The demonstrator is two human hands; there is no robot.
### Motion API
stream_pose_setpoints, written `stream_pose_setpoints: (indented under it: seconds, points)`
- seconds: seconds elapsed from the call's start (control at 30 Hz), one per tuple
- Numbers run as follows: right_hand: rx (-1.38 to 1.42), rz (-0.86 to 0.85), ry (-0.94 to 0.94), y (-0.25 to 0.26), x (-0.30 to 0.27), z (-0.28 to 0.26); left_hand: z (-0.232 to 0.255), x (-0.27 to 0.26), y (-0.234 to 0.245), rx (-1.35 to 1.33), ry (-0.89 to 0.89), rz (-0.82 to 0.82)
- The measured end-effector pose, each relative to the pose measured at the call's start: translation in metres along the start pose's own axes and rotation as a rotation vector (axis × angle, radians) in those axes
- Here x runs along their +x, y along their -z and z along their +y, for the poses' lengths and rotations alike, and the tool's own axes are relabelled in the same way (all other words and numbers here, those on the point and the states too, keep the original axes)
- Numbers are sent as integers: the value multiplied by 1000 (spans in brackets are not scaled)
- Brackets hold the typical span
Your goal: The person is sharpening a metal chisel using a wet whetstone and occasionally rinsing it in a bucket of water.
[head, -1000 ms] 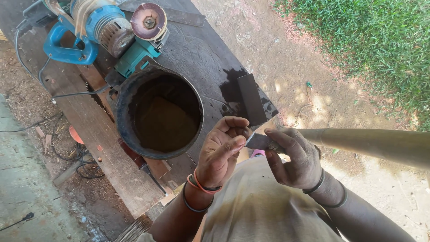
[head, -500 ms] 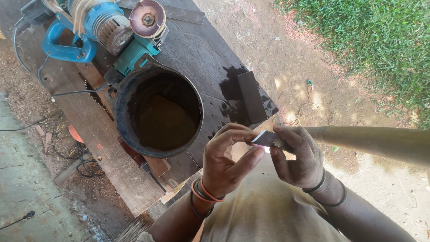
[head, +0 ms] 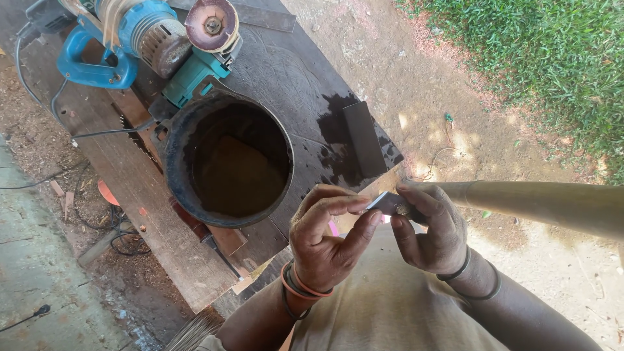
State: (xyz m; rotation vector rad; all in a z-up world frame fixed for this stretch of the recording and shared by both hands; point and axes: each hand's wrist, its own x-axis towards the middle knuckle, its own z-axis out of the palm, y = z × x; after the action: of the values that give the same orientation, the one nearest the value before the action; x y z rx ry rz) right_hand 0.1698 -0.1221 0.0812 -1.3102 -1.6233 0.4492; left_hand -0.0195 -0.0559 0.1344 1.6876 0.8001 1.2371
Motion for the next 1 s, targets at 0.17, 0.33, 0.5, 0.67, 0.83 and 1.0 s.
stream_pose_setpoints:
  seconds: [0.17,0.33,0.5,0.67,0.83,1.0]
  points:
    - [-41,15,52,1,7,-6,-5,-1,1,-299,168,-64]
    - [-92,18,87,1,6,-5,-11,-6,3,-397,301,-80]
    - [-89,6,74,0,3,-3,-13,-6,6,-431,343,-100]
    - [-96,0,100,-1,4,-2,-17,-6,7,-397,295,-100]
    - [-91,-5,95,-2,6,-4,-18,-6,8,-406,299,-78]
    - [-108,-22,52,-3,4,-3,-26,-11,10,-384,255,-78]
